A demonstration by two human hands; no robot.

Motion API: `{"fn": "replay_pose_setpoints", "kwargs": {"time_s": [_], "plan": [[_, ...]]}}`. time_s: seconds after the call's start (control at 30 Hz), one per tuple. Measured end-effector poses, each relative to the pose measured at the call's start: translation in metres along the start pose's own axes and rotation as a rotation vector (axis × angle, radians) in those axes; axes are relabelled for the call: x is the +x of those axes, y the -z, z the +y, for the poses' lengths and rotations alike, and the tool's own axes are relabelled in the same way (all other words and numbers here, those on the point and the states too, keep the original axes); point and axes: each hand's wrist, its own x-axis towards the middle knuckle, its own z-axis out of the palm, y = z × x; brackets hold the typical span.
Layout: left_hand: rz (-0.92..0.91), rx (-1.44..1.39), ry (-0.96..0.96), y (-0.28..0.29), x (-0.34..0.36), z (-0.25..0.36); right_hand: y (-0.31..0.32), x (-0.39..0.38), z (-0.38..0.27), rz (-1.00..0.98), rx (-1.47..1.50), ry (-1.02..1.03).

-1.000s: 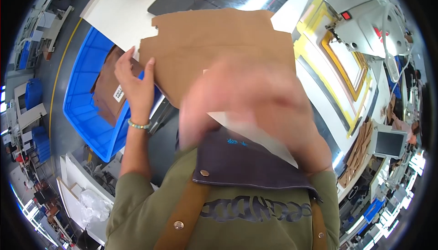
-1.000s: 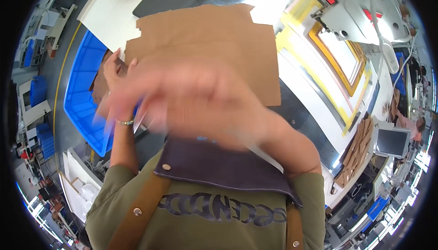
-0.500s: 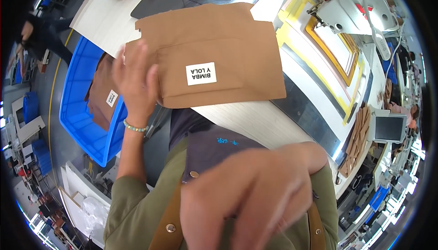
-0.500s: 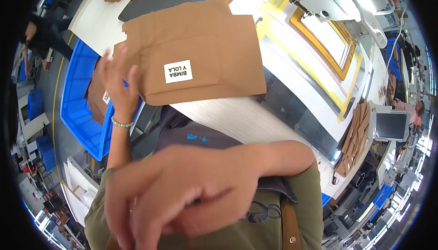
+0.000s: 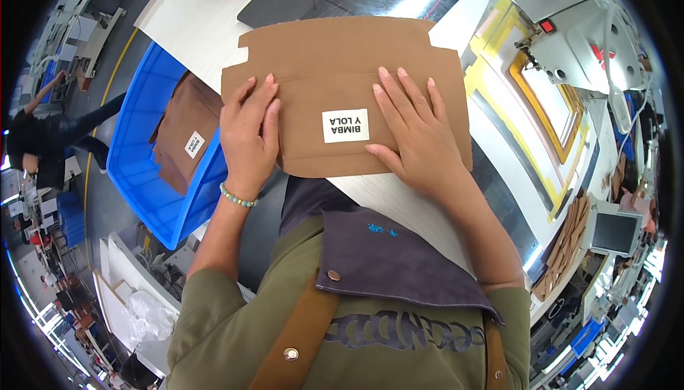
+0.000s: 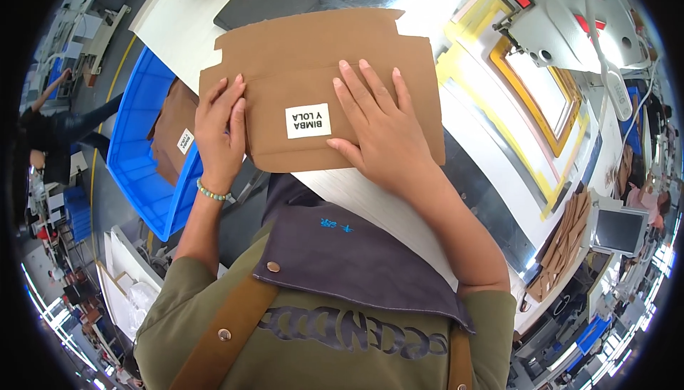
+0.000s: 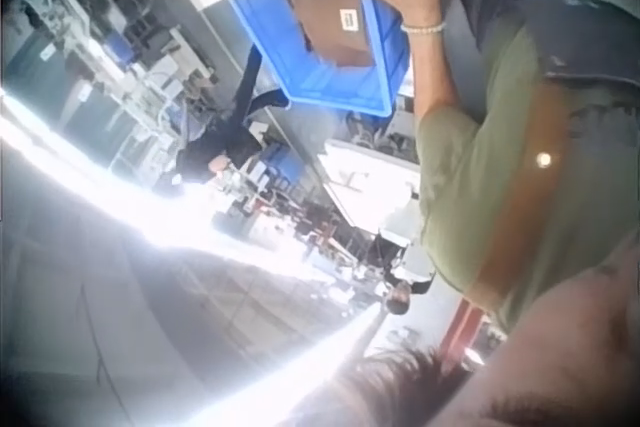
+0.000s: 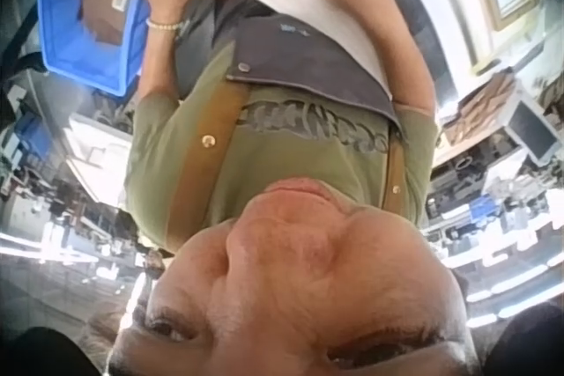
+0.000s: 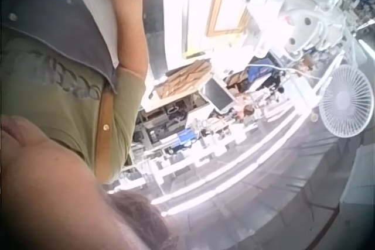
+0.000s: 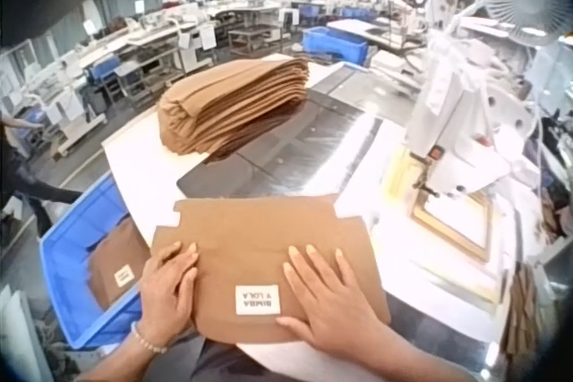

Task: The recorder is preparing and processing leather components using an industrial sewing machine.

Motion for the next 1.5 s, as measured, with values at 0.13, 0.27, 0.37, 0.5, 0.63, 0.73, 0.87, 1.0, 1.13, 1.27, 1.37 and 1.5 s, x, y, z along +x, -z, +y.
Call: {"fn": "replay_pose_setpoints", "kwargs": {"time_s": [0.13,0.27,0.37,0.5,0.63,0.73,0.87,1.0,1.13,1.27,1.37,1.5], "plan": [[0.110,0.038,0.071,0.006,0.019,-0.006,-0.001,0.001,-0.001,-0.006,-0.008,-0.004],[0.015,0.157,0.112,0.014,0.035,-0.008,0.000,0.002,-0.001,-0.014,-0.008,-0.010],[-0.115,0.092,0.219,0.027,0.046,-0.018,-0.001,0.002,-0.001,-0.007,-0.003,-0.011],[-0.096,0.218,0.145,0.029,0.047,-0.022,-0.001,0.002,0.000,-0.006,-0.007,-0.014],[-0.059,0.021,0.196,0.020,0.038,-0.027,0.001,0.002,0.002,-0.011,-0.029,-0.012],[0.040,0.014,0.094,0.016,0.030,-0.017,0.009,0.002,0.002,-0.011,-0.070,-0.024],[-0.062,-1.366,0.848,0.022,0.021,0.018,0.023,0.015,-0.007,0.038,-0.068,-0.024],[-0.118,-1.157,0.755,0.011,0.024,0.041,0.023,0.040,-0.024,0.277,0.243,0.083],[-0.183,-0.901,0.638,0.010,0.017,0.039,-0.003,0.060,-0.037,0.379,0.591,0.106],[-0.240,-0.797,0.580,0.014,0.017,0.041,-0.017,0.066,-0.036,0.329,0.678,0.098],[-0.267,-0.694,0.560,0.016,0.015,0.040,-0.023,0.066,-0.034,0.255,0.692,0.089],[-0.220,-0.628,0.524,0.013,0.012,0.043,-0.027,0.065,-0.029,0.233,0.714,0.094]]}}
